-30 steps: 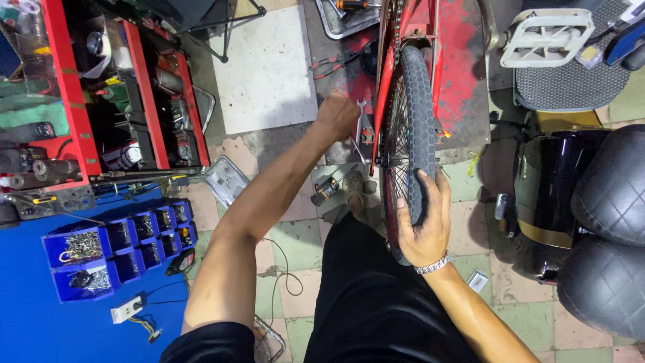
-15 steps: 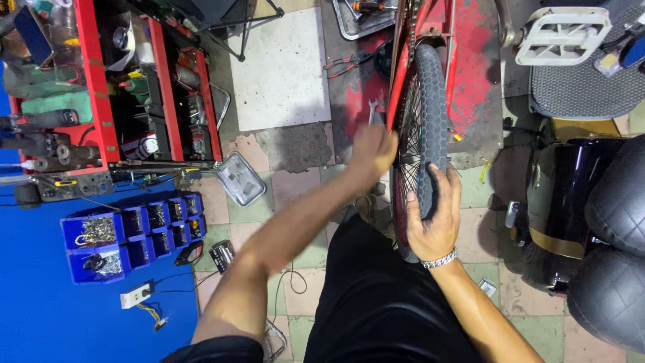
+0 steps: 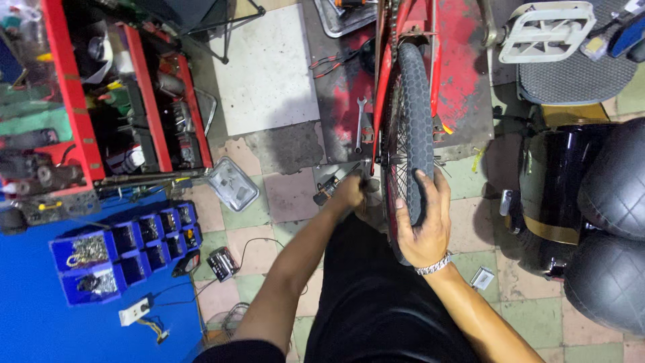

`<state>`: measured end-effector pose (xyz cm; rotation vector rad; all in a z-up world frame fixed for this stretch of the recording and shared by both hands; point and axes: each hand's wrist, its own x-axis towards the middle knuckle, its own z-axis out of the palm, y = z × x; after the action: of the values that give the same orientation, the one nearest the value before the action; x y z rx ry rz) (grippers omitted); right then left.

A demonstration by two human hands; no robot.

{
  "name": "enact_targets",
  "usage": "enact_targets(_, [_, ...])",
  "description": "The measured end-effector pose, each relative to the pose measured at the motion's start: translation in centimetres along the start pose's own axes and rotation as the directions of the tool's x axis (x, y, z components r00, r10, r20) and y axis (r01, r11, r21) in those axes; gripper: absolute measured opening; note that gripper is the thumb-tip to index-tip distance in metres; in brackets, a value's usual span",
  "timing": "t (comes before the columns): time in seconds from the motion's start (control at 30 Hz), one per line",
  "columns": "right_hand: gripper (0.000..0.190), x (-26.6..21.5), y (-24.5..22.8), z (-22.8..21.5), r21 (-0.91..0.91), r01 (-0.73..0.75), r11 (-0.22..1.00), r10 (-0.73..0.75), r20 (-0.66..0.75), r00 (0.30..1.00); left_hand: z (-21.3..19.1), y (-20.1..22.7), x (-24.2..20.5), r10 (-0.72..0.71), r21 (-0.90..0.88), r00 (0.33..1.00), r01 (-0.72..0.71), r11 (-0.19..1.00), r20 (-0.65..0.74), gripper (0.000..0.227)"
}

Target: The person works on the rear axle and derailleur area of a red bicycle by hand and using a wrench, turning a bolt and moving components near the chain.

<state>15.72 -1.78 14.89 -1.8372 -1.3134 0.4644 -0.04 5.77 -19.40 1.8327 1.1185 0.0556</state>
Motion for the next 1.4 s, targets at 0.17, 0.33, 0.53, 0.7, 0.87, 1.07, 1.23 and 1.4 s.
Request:
enact_targets(0.17, [0.053,-0.3,-0.3,-0.1,-0.002,0.000,1.000,0.000,-0.006,1.000,-5.5,-2.1,9.4,0.204,0.491,0.978,-0.160,0.856,-0.037,0.022])
enact_targets(0.33, [0.052,-0.1,-0.3,0.0,0.011,0.010,1.000,-0.010,-0.016,1.000,-12.6,2.4,14.3,0.134,0.780,0.990,-0.118,0.614,0.045,0.021])
enact_targets(0.53, [0.053,0.1,0.0,0.2,-0.001,-0.005,1.000,0.005,-0.009,1.000,-16.7,11.2,11.1,0.016,0.838,0.997,-0.070,0.541,0.073,0.019])
enact_targets(0.7, [0.054,0.2,0.0,0.2,0.035,0.017,0.999,-0.016,-0.008,1.000,-17.9,17.6,6.7,-0.187,0.651,0.928,-0.075,0.756,0.324,0.030])
enact_targets(0.87, [0.054,0.4,0.4,0.2,0.026,0.023,0.999,-0.023,-0.016,1.000,-20.0,21.6,6.0,-0.192,0.555,0.954,0.032,0.831,0.232,0.028])
enact_targets(1.07, [0.055,0.6,0.5,0.2,0.037,0.017,0.999,-0.017,-0.011,1.000,-16.9,22.1,2.5,-0.086,0.528,0.989,0.011,0.849,0.117,0.021])
enact_targets(1.23, [0.054,0.4,-0.2,0.4,0.040,-0.003,0.999,0.003,-0.001,1.000,-8.4,17.2,-8.9,-0.136,0.297,0.959,0.209,0.932,-0.249,0.013])
enact_targets(1.4, [0.053,0.3,-0.6,0.3,0.051,-0.003,0.999,0.003,0.007,1.000,-2.7,8.9,-10.3,-0.191,-0.046,0.961,0.185,0.982,-0.198,0.030])
